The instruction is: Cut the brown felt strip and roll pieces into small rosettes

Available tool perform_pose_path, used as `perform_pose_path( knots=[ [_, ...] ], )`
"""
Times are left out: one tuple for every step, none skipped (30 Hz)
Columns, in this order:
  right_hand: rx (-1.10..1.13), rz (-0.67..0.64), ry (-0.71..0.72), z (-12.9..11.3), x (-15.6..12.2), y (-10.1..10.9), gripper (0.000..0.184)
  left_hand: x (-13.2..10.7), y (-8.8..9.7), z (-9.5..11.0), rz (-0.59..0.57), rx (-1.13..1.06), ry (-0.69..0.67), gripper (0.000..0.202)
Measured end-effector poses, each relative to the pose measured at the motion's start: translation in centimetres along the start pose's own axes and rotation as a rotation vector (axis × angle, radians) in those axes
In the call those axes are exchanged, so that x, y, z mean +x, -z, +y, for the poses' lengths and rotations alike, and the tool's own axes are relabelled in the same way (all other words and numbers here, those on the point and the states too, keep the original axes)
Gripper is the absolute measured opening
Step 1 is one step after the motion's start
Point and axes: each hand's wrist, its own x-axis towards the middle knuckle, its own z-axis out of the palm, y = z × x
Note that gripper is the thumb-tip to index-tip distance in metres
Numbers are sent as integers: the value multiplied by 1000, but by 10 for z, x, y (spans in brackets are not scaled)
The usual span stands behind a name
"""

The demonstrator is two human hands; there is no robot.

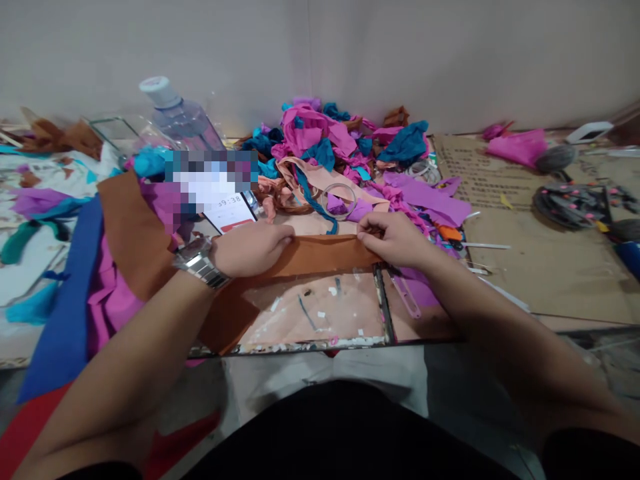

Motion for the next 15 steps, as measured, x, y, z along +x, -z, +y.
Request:
perform_pose_path(
  knots=[
    [-15,-24,-1,1,0,2,11,-2,1,-1,-26,33,15,30],
    [-29,-47,-3,3,1,4,11,-5,4,-1,-48,50,21,32],
    [-40,-66,-5,4,1,6,11,-8,6,-1,-66,60,28,33],
    [-48,-79,-6,4,1,8,12,-10,10,-1,-76,71,35,35],
    [-54,-86,-4,4,2,10,12,-13,14,0,-78,80,45,36],
    [-57,-91,-1,4,2,12,12,-16,18,0,-72,90,56,37],
    [-59,-93,1,4,2,14,13,-20,23,1,-63,93,64,38],
    [-58,-93,0,4,2,16,13,-24,27,1,-59,88,68,38],
    [-53,-93,-3,3,2,18,14,-29,32,1,-63,79,68,38],
    [-43,-92,-7,3,2,20,14,-35,37,1,-71,67,68,38],
    [-30,-87,-9,2,2,21,14,-41,42,-1,-88,57,65,37],
    [-15,-80,-8,1,2,22,14,-48,47,-3,-100,57,73,35],
    [-1,-73,-4,1,1,23,14,-55,51,-7,-97,65,95,33],
    [11,-68,-1,0,1,24,14,-63,55,-11,-116,66,120,31],
    [21,-63,1,-1,1,25,14,-72,59,-15,-141,70,166,29]
  ],
)
